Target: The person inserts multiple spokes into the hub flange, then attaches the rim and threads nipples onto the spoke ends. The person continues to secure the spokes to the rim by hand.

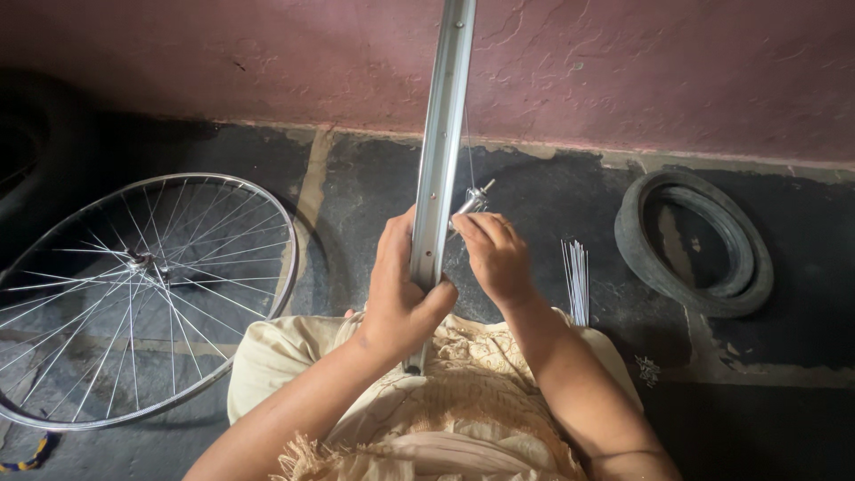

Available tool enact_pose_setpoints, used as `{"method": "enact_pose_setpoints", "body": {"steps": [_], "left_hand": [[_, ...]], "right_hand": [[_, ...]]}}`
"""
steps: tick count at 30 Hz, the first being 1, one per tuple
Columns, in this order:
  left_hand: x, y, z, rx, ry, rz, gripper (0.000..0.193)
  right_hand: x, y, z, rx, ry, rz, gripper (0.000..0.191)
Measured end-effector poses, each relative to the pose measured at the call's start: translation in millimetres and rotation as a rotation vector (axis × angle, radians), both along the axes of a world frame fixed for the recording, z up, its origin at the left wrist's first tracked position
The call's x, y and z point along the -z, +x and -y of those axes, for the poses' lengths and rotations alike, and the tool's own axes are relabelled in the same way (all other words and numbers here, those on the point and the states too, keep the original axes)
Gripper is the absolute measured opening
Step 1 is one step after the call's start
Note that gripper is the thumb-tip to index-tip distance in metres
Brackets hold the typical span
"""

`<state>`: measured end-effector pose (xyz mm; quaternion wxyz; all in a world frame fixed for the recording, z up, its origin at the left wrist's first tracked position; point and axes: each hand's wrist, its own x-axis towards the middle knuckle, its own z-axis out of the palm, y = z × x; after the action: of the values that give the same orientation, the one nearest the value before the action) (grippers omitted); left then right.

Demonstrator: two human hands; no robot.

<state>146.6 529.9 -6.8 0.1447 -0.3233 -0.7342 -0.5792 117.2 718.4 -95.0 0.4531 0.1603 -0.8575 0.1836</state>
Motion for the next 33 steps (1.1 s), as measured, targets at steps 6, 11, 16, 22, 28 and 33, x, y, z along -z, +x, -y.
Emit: {"method": "enact_pose_setpoints", "body": {"steps": [6,11,16,22,28,33], "left_hand": [[-4,1,-2,-0.004,0.019,-0.036,0.071],[-6,4,-3,0.181,0.154,0.297,0.051],[-3,2,1,0.182,0.167,0.494,0.047],[-3,-10,2,0.108,0.077,0.443,0.042],[0,-26,-10,0.146,0.114,0.374,0.041],[1,-34,-21,0.159,0.106,0.379,0.041]], "right_hand": [[-7,9,8,-0.081,-0.036,0.013,0.028],[-9,18,13,-0.063,-0.051,-0.011,0.033],[41,27,-22,0.004,-0.122,0.121,0.030],[166,71,-178,0.544,-0.353,0.799,0.034],[247,145,-297,0.930,-1.685,0.893,0.041],[277,183,-310,0.806,-0.039,0.931,0.044]]}}
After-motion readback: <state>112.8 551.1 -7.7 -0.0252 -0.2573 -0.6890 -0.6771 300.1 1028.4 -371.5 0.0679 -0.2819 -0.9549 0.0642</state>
